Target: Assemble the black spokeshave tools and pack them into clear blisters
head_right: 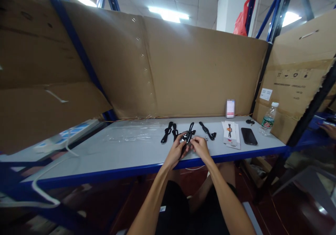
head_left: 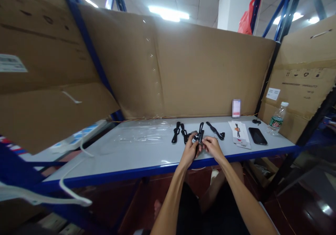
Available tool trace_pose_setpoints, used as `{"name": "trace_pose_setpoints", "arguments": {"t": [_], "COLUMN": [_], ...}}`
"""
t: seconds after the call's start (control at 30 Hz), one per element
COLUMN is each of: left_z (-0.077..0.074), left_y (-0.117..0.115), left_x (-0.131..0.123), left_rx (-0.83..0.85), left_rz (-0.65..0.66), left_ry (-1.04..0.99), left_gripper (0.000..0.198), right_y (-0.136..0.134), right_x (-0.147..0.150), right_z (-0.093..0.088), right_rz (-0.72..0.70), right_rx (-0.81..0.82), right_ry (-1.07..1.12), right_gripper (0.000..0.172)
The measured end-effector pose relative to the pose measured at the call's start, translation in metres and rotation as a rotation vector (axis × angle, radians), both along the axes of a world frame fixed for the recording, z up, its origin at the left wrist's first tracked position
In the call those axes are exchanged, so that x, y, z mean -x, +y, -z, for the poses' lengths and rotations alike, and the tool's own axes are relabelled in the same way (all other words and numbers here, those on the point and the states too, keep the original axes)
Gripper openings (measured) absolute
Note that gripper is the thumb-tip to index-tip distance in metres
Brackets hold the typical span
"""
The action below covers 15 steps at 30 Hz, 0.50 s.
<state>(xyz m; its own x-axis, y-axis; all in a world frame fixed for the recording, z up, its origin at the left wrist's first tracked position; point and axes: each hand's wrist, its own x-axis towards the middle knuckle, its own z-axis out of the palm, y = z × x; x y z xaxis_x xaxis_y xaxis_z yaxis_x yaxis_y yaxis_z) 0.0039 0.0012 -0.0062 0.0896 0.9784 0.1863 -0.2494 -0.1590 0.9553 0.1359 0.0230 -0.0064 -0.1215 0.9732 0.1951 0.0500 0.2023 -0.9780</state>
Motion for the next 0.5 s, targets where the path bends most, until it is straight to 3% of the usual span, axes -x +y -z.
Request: {"name": "trace_pose_setpoints", "arguments": {"t": [0.23,0.5], "left_z": [-0.0006,-0.0001], "left_y": [-0.0011,0.0005], "left_x": [-0.0019,-0.0037], "left_rx": [0.012,0.009], "left_rz": [-0.013,-0.054], "left_ry": [0.013,0.026], "left_gripper": [0.065,0.045], "right_y": [-0.0007,-0.0018], "right_x": [-0.0025,-0.0064], "right_z": [-0.0004,0.0005], "right_rz": [-0.006,-0.030], "right_rx": [0.009,-0.019], "right_ry": [0.018,0.036], "right_gripper": [0.025,0.028]}}
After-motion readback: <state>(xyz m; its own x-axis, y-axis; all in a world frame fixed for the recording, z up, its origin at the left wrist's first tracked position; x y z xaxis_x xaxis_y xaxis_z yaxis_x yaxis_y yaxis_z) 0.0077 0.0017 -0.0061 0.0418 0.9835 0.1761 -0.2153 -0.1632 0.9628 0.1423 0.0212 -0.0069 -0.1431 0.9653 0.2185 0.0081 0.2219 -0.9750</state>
